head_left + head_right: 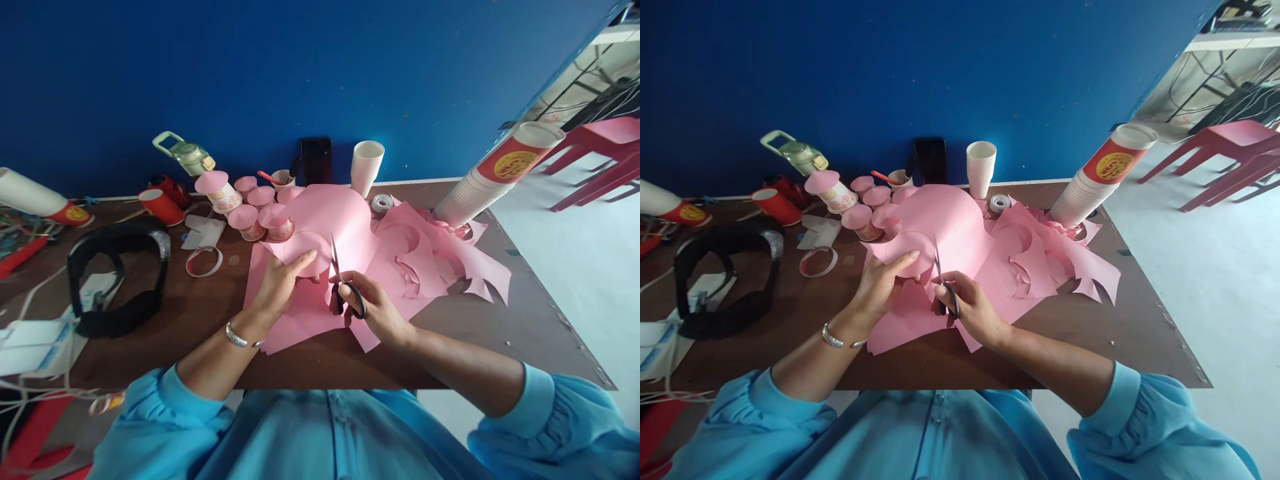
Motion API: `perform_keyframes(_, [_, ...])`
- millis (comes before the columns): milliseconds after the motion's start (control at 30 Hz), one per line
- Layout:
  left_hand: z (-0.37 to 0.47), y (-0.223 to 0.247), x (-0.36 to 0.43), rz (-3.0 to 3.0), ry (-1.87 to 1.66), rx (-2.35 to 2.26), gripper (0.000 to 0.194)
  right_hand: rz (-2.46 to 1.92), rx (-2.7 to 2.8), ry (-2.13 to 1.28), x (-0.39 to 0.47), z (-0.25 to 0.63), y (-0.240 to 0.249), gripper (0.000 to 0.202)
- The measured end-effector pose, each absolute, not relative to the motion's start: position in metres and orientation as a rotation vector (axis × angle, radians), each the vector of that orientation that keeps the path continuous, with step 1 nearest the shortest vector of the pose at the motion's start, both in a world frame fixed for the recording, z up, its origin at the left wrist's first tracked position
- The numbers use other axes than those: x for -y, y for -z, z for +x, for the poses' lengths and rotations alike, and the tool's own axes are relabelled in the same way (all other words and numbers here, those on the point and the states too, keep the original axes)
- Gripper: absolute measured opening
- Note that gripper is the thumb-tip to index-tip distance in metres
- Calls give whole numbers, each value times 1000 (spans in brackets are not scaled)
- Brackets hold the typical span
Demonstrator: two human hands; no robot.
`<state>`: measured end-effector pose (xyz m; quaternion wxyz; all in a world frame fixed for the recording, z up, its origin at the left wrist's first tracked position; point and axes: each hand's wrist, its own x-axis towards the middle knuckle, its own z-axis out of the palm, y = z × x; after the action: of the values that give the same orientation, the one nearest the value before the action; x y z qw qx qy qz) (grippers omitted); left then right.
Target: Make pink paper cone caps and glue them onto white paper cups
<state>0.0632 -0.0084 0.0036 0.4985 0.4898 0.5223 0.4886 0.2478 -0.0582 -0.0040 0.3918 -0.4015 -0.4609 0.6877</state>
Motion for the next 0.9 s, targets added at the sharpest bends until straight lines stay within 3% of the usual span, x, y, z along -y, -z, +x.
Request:
perform_keyframes(167, [67,-8,10,1096,-1153,-1140,29,-956,1207,-1673,56,243,7,53])
perform_keyframes(500, [73,-5,18,1177,-1168,-1343,24,-924,1200,-1644,54,241,24,49])
perform_keyframes(900, [77,-4,21,1155,-1115,-1338,34,-953,1238,-1643,55,250,33,48])
